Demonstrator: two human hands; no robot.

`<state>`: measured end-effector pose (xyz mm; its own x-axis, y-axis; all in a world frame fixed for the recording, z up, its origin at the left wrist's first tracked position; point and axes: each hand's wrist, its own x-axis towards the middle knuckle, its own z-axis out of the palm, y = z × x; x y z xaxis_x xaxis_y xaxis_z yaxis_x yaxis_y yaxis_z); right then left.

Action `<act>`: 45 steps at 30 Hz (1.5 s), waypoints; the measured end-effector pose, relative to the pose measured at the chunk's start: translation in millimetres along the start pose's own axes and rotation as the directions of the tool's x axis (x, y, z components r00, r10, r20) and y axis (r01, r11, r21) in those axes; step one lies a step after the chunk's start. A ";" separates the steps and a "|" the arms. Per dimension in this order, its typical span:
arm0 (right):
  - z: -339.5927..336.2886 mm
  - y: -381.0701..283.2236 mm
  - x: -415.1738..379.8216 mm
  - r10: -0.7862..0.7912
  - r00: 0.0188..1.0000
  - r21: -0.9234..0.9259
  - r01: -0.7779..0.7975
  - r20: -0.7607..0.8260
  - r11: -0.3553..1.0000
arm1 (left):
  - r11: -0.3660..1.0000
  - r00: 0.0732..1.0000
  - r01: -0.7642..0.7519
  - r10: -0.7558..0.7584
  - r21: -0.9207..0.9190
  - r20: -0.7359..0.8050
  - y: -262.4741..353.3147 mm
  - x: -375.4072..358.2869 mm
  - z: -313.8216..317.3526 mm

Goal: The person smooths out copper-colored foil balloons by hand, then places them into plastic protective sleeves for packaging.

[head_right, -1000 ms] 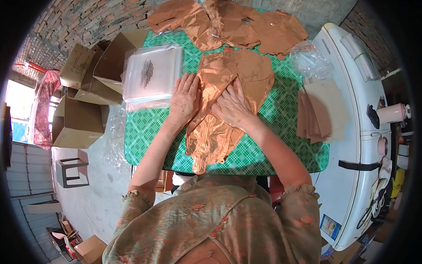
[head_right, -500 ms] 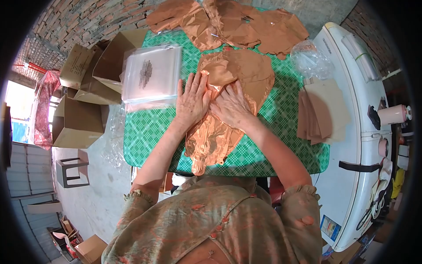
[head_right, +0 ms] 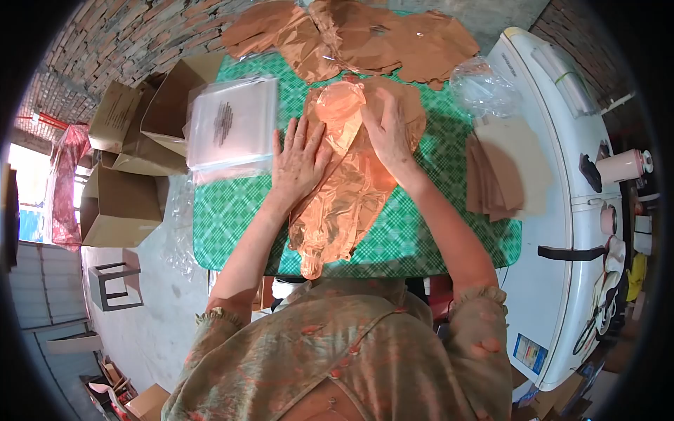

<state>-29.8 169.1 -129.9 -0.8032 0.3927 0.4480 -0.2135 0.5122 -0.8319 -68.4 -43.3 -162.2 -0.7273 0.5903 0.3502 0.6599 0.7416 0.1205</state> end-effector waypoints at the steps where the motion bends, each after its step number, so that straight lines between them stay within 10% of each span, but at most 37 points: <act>1: -0.2 -1.2 -0.3 -0.118 0.991 -0.099 0.124 0.065 0.987 | 1.000 0.999 -0.015 0.015 -0.009 -0.049 0.2 -0.5 0.8; 4: 11.8 -8.0 -12.2 -0.458 0.817 -0.331 0.566 0.351 0.755 | 0.999 0.989 -0.052 0.050 -0.011 -0.142 -2.4 -1.1 9.0; 8: 31.0 -3.2 -32.0 -0.141 0.709 -0.420 0.552 0.691 0.720 | 0.998 0.989 -0.056 0.055 -0.002 -0.140 -5.4 -1.2 11.3; 15: 9.9 24.8 6.2 0.079 0.772 -0.648 0.469 0.631 0.599 | 1.000 0.999 -0.002 0.001 -0.007 -0.035 -3.5 -0.5 9.0; 36: 4.5 36.6 9.1 0.006 0.775 -0.571 0.460 0.632 0.680 | 0.991 0.992 -0.116 0.112 -0.060 -0.059 20.9 27.3 20.2; 45: -64.4 85.6 52.1 0.129 0.988 -0.883 0.016 0.087 0.470 | 0.990 0.988 -0.129 0.123 -0.057 -0.092 21.3 24.7 17.6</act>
<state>-54.1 282.5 -156.7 -0.8691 0.3877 0.3071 0.3776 0.9212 -0.0942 -75.7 -7.3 -167.4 -0.6200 0.6455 0.4460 0.7577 0.6401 0.1269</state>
